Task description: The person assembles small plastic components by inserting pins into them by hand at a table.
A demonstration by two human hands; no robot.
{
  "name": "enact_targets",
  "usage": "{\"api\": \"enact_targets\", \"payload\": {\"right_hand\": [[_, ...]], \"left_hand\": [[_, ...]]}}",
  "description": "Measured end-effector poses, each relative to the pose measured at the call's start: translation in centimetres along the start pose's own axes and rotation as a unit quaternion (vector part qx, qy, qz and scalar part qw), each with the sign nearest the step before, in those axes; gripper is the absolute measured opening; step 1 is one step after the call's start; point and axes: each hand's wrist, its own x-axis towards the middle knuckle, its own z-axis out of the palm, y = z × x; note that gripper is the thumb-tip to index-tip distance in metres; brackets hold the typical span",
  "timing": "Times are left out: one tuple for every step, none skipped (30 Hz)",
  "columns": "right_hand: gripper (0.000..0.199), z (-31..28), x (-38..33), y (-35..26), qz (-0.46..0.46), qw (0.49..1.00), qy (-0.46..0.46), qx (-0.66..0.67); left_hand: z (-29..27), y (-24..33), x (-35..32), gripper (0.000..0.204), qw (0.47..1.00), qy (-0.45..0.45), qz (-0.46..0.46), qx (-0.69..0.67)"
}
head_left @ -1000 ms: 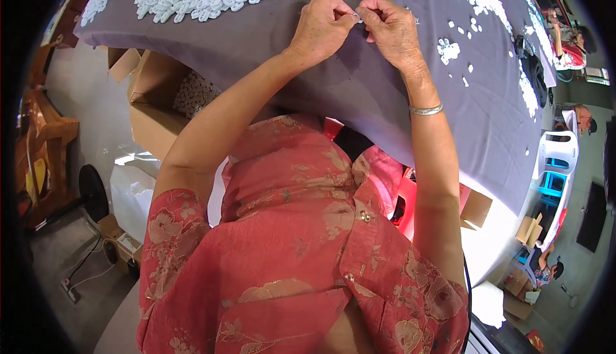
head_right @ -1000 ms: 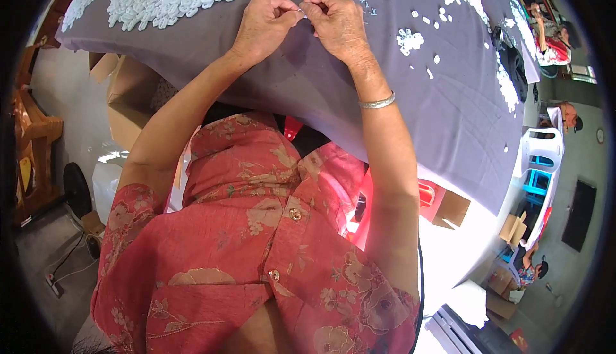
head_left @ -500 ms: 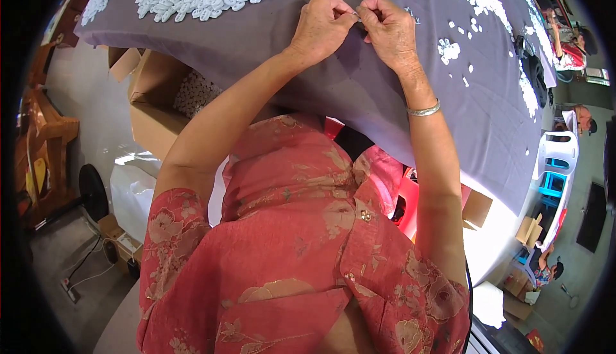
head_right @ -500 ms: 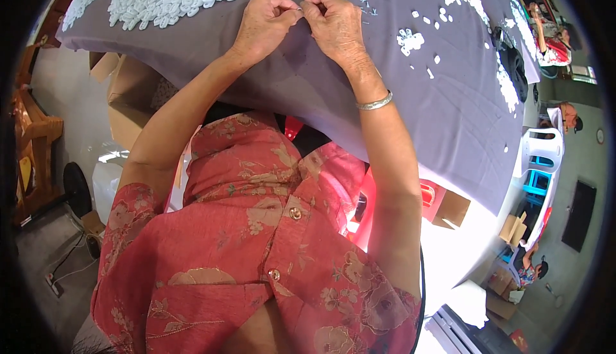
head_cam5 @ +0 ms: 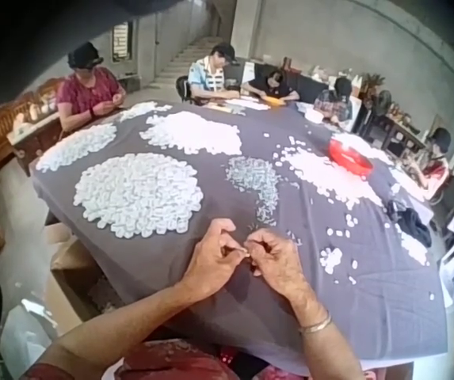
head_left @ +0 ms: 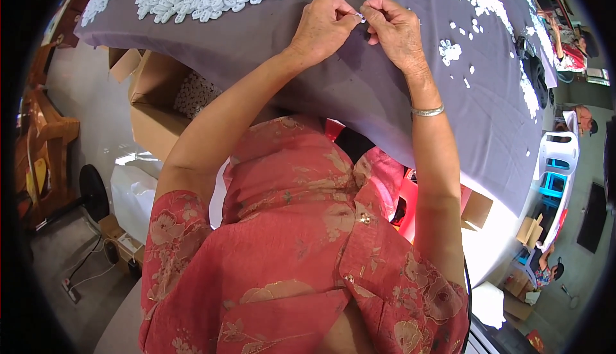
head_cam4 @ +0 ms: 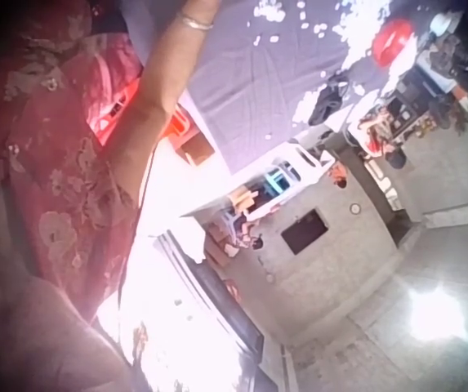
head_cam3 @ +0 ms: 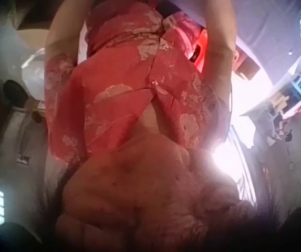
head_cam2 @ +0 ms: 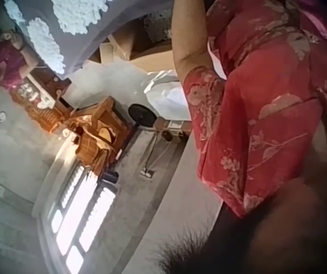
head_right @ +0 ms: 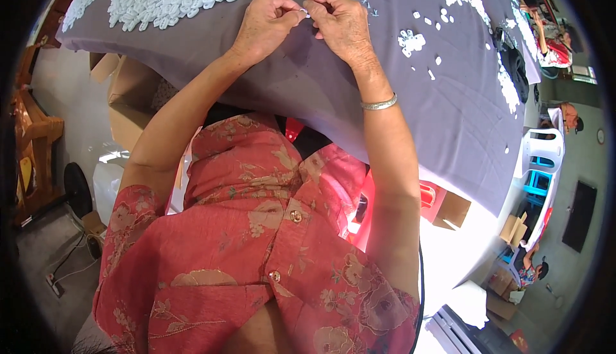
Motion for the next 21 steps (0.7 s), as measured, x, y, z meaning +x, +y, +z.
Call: {"api": "enact_targets", "payload": {"right_hand": [[0.015,0.0,0.0,0.0,0.001,1.000,0.000,0.000],[0.015,0.0,0.0,0.0,0.004,1.000,-0.001,0.001],[0.016,0.0,0.0,-0.1,0.006,1.000,-0.001,0.002],[0.016,-0.1,0.0,-0.1,0.007,1.000,-0.001,0.002],[0.017,-0.1,0.0,-0.2,0.012,1.000,-0.005,0.003],[0.018,-0.1,0.0,-0.4,0.017,1.000,-0.009,0.004],[0.018,-0.1,0.0,-0.6,0.017,1.000,-0.010,0.004],[0.020,-0.1,-0.1,-0.8,0.027,1.000,-0.010,0.012],[0.022,-0.2,-0.1,-0.8,0.037,0.999,-0.010,0.021],[0.022,-0.2,-0.1,-0.8,0.037,0.999,-0.010,0.021],[0.024,-0.2,-0.1,-0.8,0.038,0.999,-0.013,0.031],[0.025,-0.3,-0.1,-0.8,0.040,0.998,-0.016,0.040],[0.025,-0.3,-0.1,-0.7,0.040,0.998,-0.016,0.040],[0.027,-0.3,0.0,-0.6,0.044,0.998,-0.016,0.046],[0.028,-0.4,0.0,-0.5,0.047,0.997,-0.016,0.051],[0.028,-0.3,0.1,-0.4,0.048,0.997,-0.016,0.051],[0.030,-0.3,0.1,-0.3,0.047,0.998,-0.010,0.048],[0.033,-0.3,0.1,-0.3,0.047,0.998,-0.005,0.044],[0.033,-0.3,0.2,-0.2,0.047,0.998,-0.005,0.044],[0.033,-0.2,0.2,-0.3,0.050,0.998,-0.005,0.046],[0.033,-0.1,0.2,-0.4,0.052,0.997,-0.006,0.048]], "left_hand": [[0.0,0.2,0.0,0.043,1.000,0.002,0.002,0.007],[-0.1,0.2,0.0,0.043,1.000,0.002,0.002,0.007],[-0.1,0.2,0.0,0.043,1.000,0.000,0.002,0.005],[-0.1,0.2,0.0,0.043,1.000,-0.002,0.002,0.003],[0.0,-0.1,0.0,0.043,1.000,-0.002,0.002,0.003],[0.1,-0.3,0.2,0.040,1.000,0.009,0.021,-0.005],[0.1,-0.6,0.2,0.038,0.999,0.019,0.039,-0.014],[0.2,-0.5,0.2,0.038,0.999,0.018,0.039,-0.014],[0.2,-0.5,0.2,0.038,0.999,0.015,0.034,-0.017],[0.2,-0.4,0.2,0.037,0.999,0.012,0.029,-0.019],[0.2,-0.5,0.2,0.037,0.999,0.012,0.029,-0.019],[0.2,-0.7,0.3,0.037,0.999,0.015,0.039,-0.017],[0.2,-0.8,0.3,0.036,0.999,0.018,0.049,-0.014],[0.3,-0.8,0.3,0.036,0.999,0.018,0.049,-0.014],[0.4,-0.8,0.3,0.036,0.998,0.021,0.052,-0.010],[0.4,-0.9,0.3,0.035,0.998,0.025,0.056,-0.007],[0.4,-0.8,0.3,0.035,0.998,0.024,0.055,-0.007],[0.4,-0.8,0.3,0.035,0.998,0.022,0.059,-0.004],[0.4,-0.8,0.3,0.035,0.998,0.020,0.063,-0.001],[0.3,-1.1,0.3,0.035,0.998,0.021,0.063,-0.001],[0.2,-1.5,0.4,0.035,0.998,0.015,0.049,-0.040]]}}
